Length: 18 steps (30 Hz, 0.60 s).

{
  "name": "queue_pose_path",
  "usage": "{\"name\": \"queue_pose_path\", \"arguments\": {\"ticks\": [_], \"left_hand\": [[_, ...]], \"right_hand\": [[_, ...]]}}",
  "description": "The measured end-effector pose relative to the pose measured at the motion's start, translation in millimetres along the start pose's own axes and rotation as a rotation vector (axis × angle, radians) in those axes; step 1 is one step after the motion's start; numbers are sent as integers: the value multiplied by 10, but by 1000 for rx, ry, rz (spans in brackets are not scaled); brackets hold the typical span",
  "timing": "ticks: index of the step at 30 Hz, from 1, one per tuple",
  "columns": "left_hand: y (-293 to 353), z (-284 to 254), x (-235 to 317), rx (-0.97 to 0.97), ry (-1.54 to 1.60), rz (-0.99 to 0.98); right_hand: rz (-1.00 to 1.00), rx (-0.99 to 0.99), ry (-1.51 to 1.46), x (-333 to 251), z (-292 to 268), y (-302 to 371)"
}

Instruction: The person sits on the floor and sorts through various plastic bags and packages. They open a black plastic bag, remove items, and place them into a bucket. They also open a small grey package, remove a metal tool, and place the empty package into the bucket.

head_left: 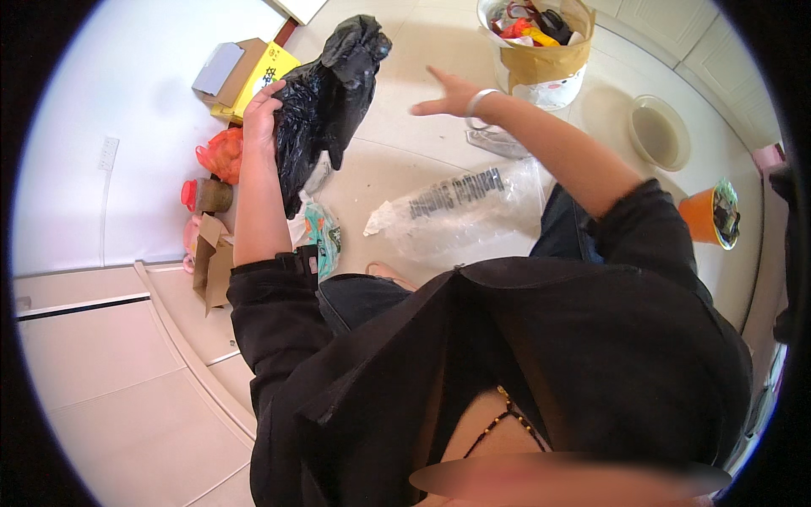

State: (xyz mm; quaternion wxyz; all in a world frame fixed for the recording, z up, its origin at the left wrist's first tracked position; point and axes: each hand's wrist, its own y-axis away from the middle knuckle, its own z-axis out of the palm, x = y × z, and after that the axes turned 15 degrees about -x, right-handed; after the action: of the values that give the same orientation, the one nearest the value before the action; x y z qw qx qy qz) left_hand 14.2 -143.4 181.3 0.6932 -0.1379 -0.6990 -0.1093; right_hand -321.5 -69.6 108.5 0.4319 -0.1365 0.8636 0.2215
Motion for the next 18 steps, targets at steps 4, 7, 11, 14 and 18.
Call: {"name": "queue_pose_path", "arguments": {"ticks": [4, 7, 11, 14, 18], "left_hand": [[354, 464, 183, -167, 26, 46], [581, 612, 198, -355, 96, 101], [868, 529, 62, 171, 202, 10], [1062, 693, -237, 48, 187, -293], [1060, 1330, -647, -288, 281, -152]], "right_hand": [[-108, 9, -492, -547, 462, -210], [-9, 189, -796, -740, 532, -303], [-101, 200, -1265, -654, 176, -241], [-162, 311, -1221, -649, -20, -165], [-242, 255, -1472, -835, 146, -49]]}}
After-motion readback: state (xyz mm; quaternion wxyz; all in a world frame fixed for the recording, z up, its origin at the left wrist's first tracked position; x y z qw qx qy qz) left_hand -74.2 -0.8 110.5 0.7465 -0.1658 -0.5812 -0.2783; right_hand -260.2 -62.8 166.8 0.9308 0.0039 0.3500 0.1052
